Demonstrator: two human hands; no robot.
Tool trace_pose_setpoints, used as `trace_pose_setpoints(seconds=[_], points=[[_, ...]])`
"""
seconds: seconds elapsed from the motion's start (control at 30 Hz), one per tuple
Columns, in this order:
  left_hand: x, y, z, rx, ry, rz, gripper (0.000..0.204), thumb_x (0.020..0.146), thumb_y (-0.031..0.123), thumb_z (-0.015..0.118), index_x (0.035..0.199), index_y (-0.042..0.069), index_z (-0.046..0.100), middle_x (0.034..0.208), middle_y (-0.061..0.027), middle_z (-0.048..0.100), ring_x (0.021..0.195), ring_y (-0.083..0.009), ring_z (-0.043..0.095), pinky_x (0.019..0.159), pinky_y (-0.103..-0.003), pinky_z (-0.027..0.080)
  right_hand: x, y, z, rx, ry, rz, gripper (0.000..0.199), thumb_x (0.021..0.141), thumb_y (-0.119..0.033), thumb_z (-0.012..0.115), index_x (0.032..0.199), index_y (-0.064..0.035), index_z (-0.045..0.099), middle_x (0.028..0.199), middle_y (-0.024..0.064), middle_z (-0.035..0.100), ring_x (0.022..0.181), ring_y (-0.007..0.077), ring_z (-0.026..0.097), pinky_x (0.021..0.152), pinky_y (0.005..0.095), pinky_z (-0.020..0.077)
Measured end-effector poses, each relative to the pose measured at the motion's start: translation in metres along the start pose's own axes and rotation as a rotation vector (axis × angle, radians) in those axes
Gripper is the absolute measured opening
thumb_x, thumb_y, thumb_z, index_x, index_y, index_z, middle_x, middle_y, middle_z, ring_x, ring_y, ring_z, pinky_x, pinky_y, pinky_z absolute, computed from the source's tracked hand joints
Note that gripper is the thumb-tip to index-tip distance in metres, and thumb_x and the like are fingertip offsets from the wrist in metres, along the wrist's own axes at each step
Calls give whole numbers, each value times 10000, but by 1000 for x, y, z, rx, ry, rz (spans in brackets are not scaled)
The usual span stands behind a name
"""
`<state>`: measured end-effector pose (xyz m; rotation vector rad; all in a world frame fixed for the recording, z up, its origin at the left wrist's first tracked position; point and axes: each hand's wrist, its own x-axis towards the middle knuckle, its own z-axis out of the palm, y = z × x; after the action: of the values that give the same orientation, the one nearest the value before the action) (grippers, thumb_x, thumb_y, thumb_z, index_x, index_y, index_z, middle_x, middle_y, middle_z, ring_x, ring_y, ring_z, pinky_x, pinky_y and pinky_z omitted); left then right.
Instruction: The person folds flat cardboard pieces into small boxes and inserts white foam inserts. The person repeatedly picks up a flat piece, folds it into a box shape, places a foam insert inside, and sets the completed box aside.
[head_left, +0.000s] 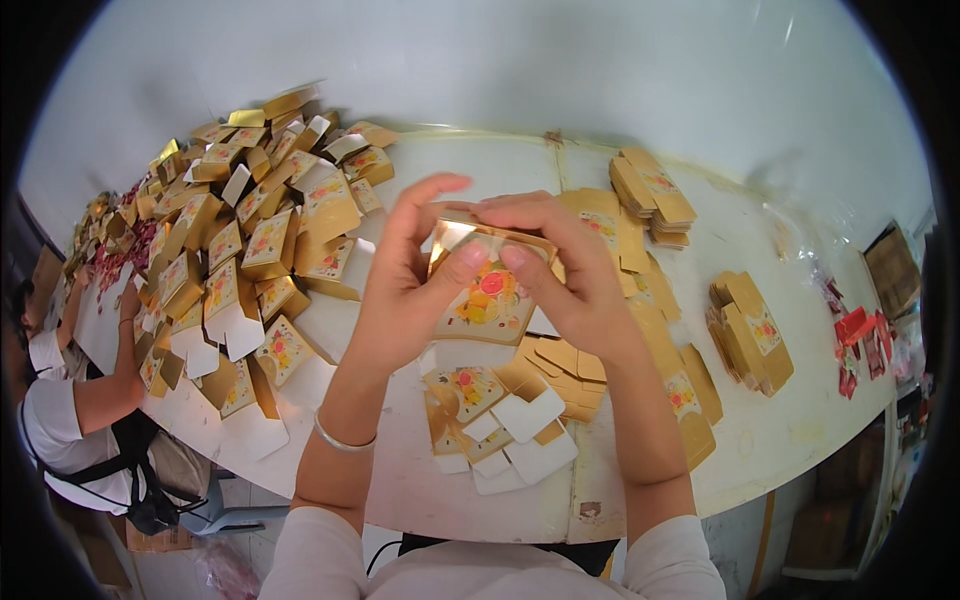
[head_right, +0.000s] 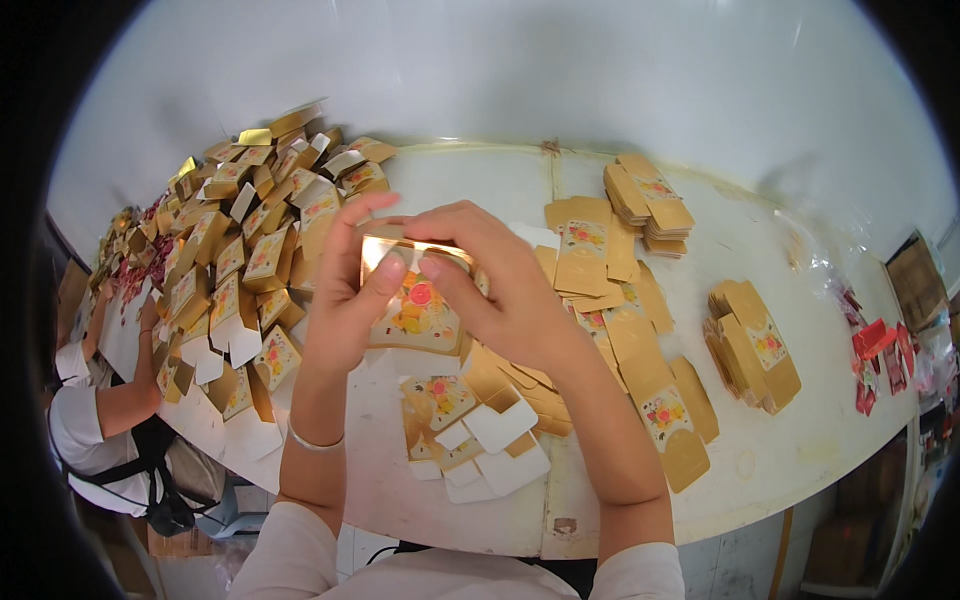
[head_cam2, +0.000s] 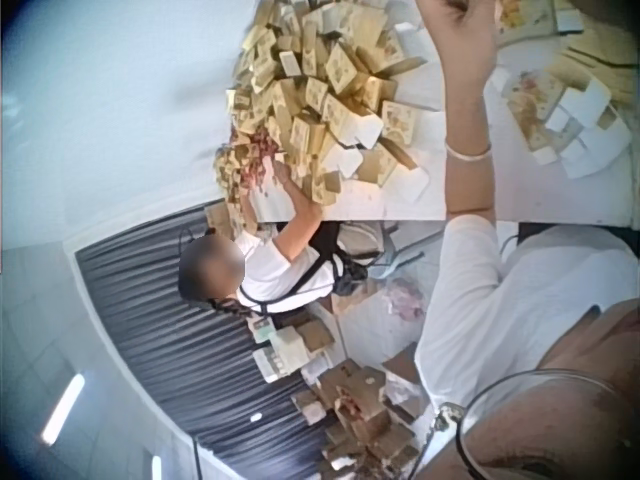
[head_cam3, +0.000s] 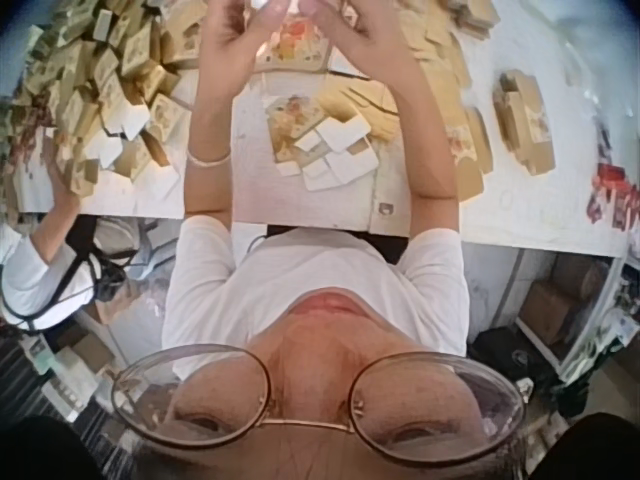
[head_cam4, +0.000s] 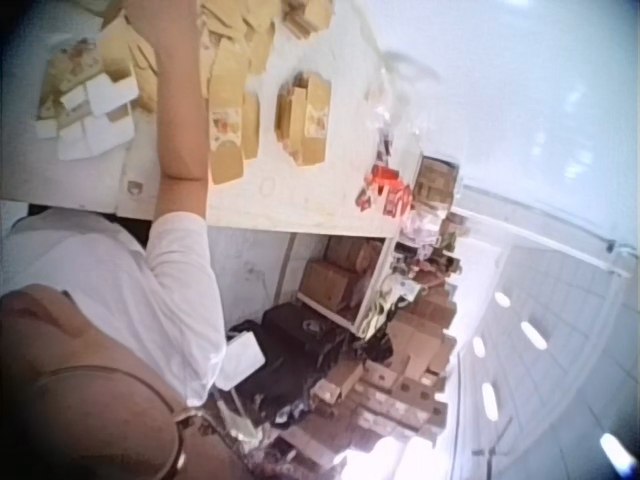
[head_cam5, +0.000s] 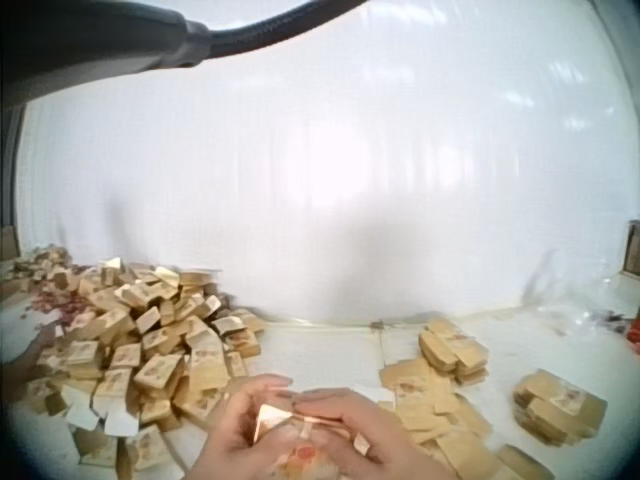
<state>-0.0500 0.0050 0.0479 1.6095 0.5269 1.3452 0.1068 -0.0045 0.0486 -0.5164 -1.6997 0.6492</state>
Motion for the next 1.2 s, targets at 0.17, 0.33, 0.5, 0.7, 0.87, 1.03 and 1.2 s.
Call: trace_pose_setpoints(seconds=[0.17, 0.33, 0.5, 0.7, 0.87, 1.03, 1.2], points=[[-4, -11, 8, 88, -100, 63, 255, 799, 46, 579, 1028, 55, 467, 932, -61, 513, 766, -123, 538, 641, -249, 451, 5, -6, -22, -248, -107, 12, 120, 814, -54, 551, 909, 2, 599, 954, 91, 605, 884, 182, 548, 774, 302, 424], [-57, 16, 35, 926, -910, -24, 240, 747, 101, 584, 973, 74, 508, 990, -123, 506, 795, -233, 550, 613, -307, 462, -4, -50, -72, -171, 412, 27, 309, 887, -203, 423, 901, 55, 593, 888, 133, 617, 866, 200, 580, 848, 322, 417], [-14, 25, -76, 1525, -50, -50, 495, 784, 317, 516, 1178, 70, 346, 1152, -242, 340, 1016, -335, 351, 800, -469, 296, -22, -75, -105, -174, 537, -123, 332, 884, -185, 398, 890, 107, 558, 876, 199, 602, 838, 273, 594, 843, 368, 443], [35, 0, -135, 1394, 197, -27, 420, 749, 195, 550, 1118, 59, 400, 979, -169, 424, 894, -255, 371, 739, -420, 319, -11, -66, -87, -35, 555, -190, 230, 872, -124, 458, 856, 62, 591, 837, 156, 622, 799, 220, 598, 781, 312, 463], [24, -93, -38, 903, -131, -274, 312, 748, 254, 659, 986, 65, 588, 809, -95, 614, 728, -191, 599, 637, -301, 475, -8, -66, -73, -73, 460, -84, 172, 855, -121, 522, 833, 21, 617, 785, 66, 634, 744, 111, 558, 709, 225, 427], [48, -129, 35, 1418, -358, -506, 878, 624, 670, 574, 1178, -3, 462, 1050, -187, 538, 995, -259, 532, 762, -364, 458, -4, -45, -64, -168, 344, 43, 194, 829, -172, 560, 821, 15, 612, 751, 57, 612, 711, 118, 535, 671, 235, 420], [54, -136, 41, 1317, -340, -626, 993, 539, 615, 685, 1207, -54, 384, 1035, -201, 527, 990, -261, 529, 743, -344, 466, -5, 57, -53, -868, 70, 399, 242, 834, -222, 515, 809, -2, 612, 786, 131, 585, 773, 265, 560, 697, 357, 438]])
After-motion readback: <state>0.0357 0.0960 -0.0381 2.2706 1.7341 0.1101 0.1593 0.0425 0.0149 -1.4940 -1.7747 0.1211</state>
